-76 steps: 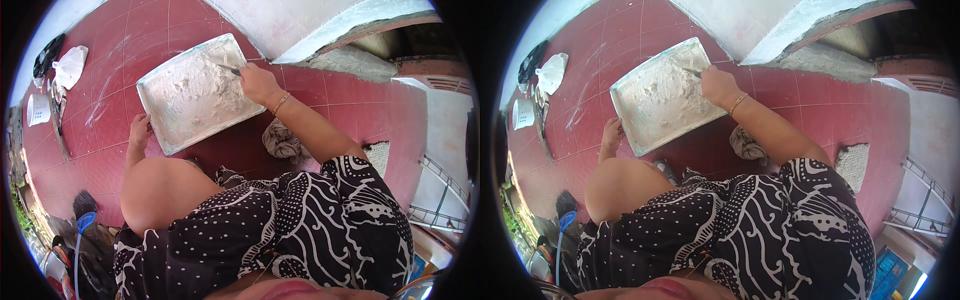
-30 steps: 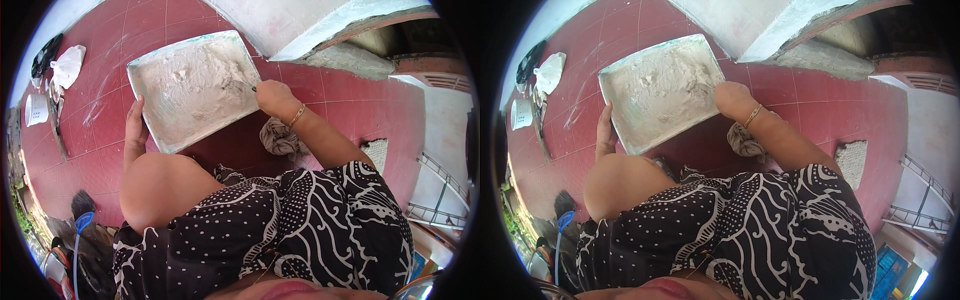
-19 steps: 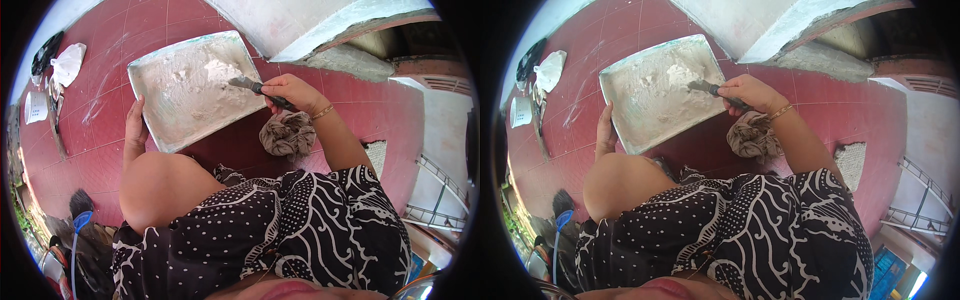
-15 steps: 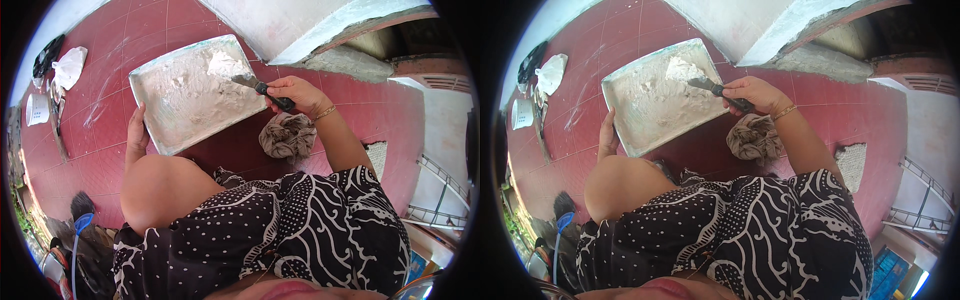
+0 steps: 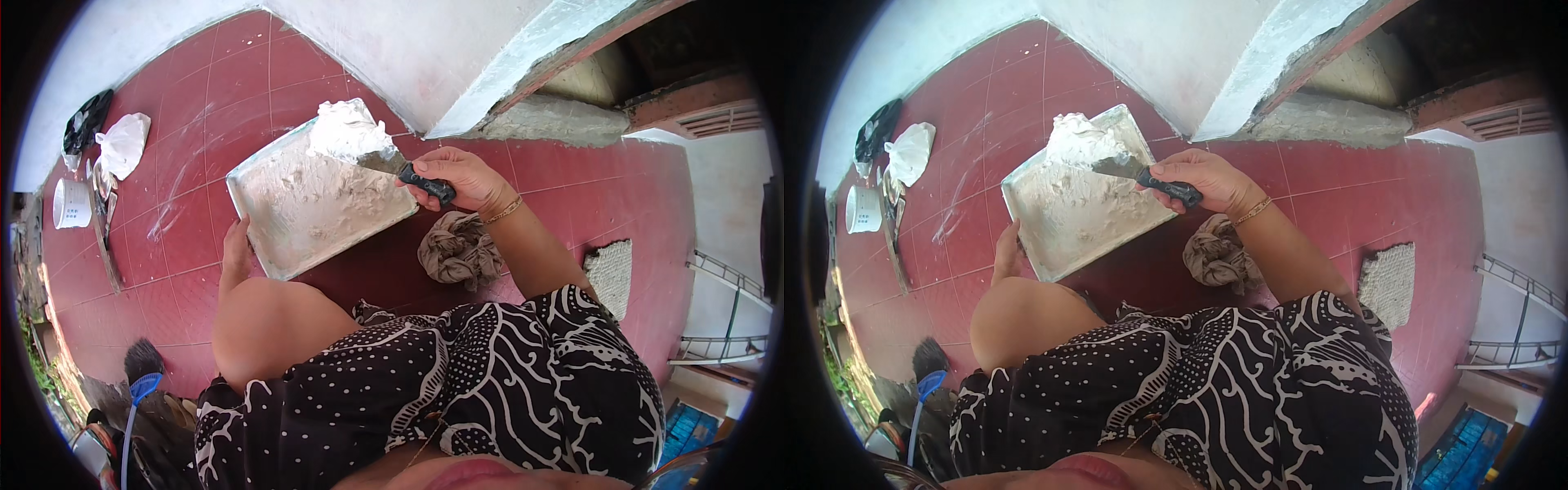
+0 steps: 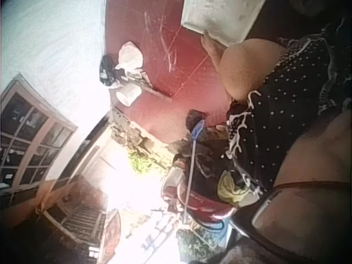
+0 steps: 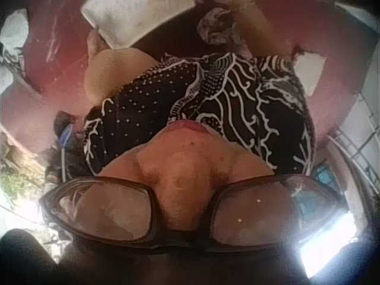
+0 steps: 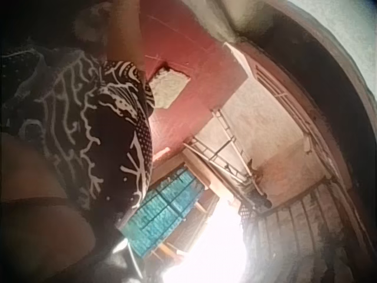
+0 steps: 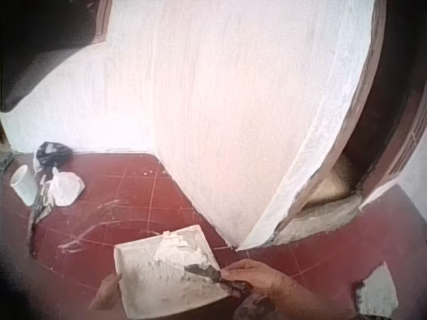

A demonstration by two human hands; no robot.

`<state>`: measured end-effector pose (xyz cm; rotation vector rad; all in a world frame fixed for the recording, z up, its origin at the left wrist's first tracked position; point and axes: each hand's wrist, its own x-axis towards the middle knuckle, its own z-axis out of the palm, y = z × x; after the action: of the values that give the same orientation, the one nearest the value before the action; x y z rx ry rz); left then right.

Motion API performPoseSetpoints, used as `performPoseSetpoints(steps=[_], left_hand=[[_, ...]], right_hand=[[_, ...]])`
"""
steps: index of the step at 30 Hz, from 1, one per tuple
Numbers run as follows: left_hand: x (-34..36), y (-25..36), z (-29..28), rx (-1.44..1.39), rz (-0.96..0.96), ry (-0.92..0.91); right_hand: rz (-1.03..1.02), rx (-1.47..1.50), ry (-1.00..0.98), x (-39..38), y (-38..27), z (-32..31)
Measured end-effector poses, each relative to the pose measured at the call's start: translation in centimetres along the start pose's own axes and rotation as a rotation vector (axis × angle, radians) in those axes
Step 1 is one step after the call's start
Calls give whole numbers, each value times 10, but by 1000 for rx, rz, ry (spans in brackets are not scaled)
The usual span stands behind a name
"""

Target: The person mixes a white putty in a plastic tray using a putty knife and then applies the mixture to a damaged corner of an exterior wall.

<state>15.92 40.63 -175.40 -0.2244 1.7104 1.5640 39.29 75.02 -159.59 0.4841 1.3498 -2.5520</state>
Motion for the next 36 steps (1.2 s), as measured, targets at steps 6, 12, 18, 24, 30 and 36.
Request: performPoseSetpoints(steps=[6, 12, 18, 24, 30, 36], left_hand=[[-31, -9, 4, 81, 65, 319], [-35, 25, 35, 215, 218, 593], [-75, 44, 43, 278, 213, 675], [-137, 82, 81, 267, 303, 651], [-205, 124, 144, 281, 458, 567], [-284, 181, 249, 285, 653, 464]], right_hand=[[-89, -777, 218, -32, 4, 7], [121, -375, 365, -28, 28, -17], [-221, -392, 148, -109, -61, 8], [-717, -267, 84, -250, -174, 29], [-1003, -327, 399, -391, -231, 1], [-1247, -230, 739, -467, -251, -33]])
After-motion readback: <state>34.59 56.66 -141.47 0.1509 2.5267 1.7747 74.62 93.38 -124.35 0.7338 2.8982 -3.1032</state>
